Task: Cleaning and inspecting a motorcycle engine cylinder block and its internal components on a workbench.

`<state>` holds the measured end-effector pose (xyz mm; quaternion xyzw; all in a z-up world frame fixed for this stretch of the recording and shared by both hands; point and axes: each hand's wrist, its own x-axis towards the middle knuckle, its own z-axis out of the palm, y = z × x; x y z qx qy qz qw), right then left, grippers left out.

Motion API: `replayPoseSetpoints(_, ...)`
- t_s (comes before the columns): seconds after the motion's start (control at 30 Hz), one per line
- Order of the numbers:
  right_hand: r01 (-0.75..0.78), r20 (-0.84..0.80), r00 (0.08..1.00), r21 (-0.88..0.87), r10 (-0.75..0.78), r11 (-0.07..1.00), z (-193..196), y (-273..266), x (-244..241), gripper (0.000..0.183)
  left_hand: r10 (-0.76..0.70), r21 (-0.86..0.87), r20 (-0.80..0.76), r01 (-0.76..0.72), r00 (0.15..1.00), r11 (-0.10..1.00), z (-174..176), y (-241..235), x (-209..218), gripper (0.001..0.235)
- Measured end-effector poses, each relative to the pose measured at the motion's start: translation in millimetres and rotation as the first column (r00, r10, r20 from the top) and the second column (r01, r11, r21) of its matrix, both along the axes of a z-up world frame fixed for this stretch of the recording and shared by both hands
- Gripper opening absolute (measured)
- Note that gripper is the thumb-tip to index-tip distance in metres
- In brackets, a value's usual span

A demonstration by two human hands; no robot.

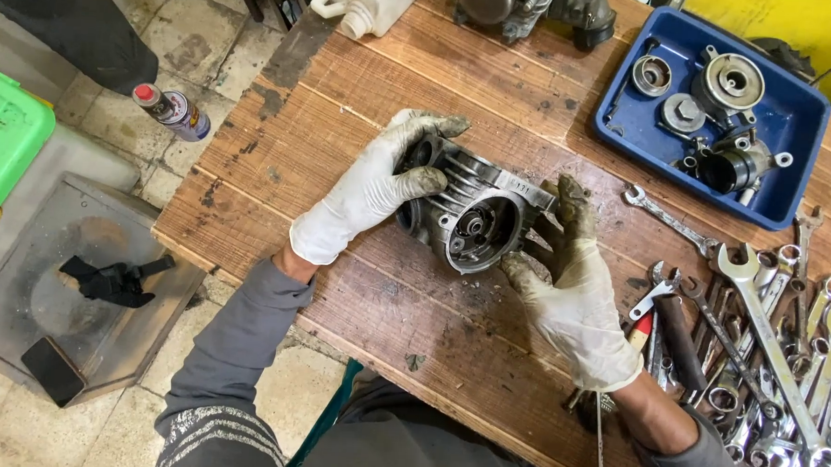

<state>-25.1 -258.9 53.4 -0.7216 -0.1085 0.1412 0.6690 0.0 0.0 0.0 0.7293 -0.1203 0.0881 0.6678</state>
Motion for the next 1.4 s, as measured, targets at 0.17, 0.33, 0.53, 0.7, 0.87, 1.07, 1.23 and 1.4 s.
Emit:
replayPoseSetpoints(0.17, 0.009, -0.048, 0.999, 0.076, -0.005, 0.997, -9.0, 3.8, 5.8, 0.111, 0.005, -0.094, -0.001, -0.005, 1.0, 0.996, 7.4, 0.6, 0.3, 0.063)
replayPoseSetpoints(0.33, 0.001, -0.025, 1.0, 0.093, 0.001, 0.996, -7.7, 5.9, 15.3, 0.111, 0.014, -0.117, -0.006, -0.015, 1.0, 0.993, 8.1, 1.2, 1.7, 0.064)
replayPoseSetpoints(0.53, 0.009, -0.015, 1.0, 0.164, -0.007, 0.986, -1.9, 11.2, 27.6, 0.098, 0.038, -0.179, -0.029, -0.042, 0.999, 0.983, 17.3, -2.1, 0.4, 0.063)
replayPoseSetpoints(0.7, 0.02, 0.012, 1.0, 0.175, -0.023, 0.984, -0.3, 25.3, 39.5, 0.076, 0.031, -0.234, -0.049, -0.042, 0.998, 0.971, 25.0, -4.9, 0.6, 0.068)
replayPoseSetpoints(0.87, 0.061, -0.161, 0.987, 0.362, -0.002, 0.93, -23.4, 19.8, 44.7, 0.071, 0.076, -0.16, -0.02, -0.078, 0.997, 0.984, 16.7, 0.4, -0.2, 0.069)
replayPoseSetpoints(1.07, 0.051, -0.149, 0.989, 0.3, -0.006, 0.952, 15.2, 21.6, 22.6, 0.072, 0.092, 0.255, 0.105, -0.116, 0.99, 0.96, 26.1, 6.9, -0.8, 0.077)
replayPoseSetpoints(1.23, 0.156, -0.23, 0.969, 0.304, -0.087, 0.94, -12.2, 12.1, 24.5, 0.074, 0.106, 0.292, 0.047, -0.115, 0.993, 0.949, 28.1, 11.3, -4.9, 0.076)
replayPoseSetpoints(1.4, 0.076, -0.258, 0.966, 0.311, 0.007, 0.947, -0.7, -2.1, 20.9, 0.081, 0.142, 0.176, -0.051, -0.132, 0.989, 0.976, 33.0, 5.1, -10.6, 0.085)
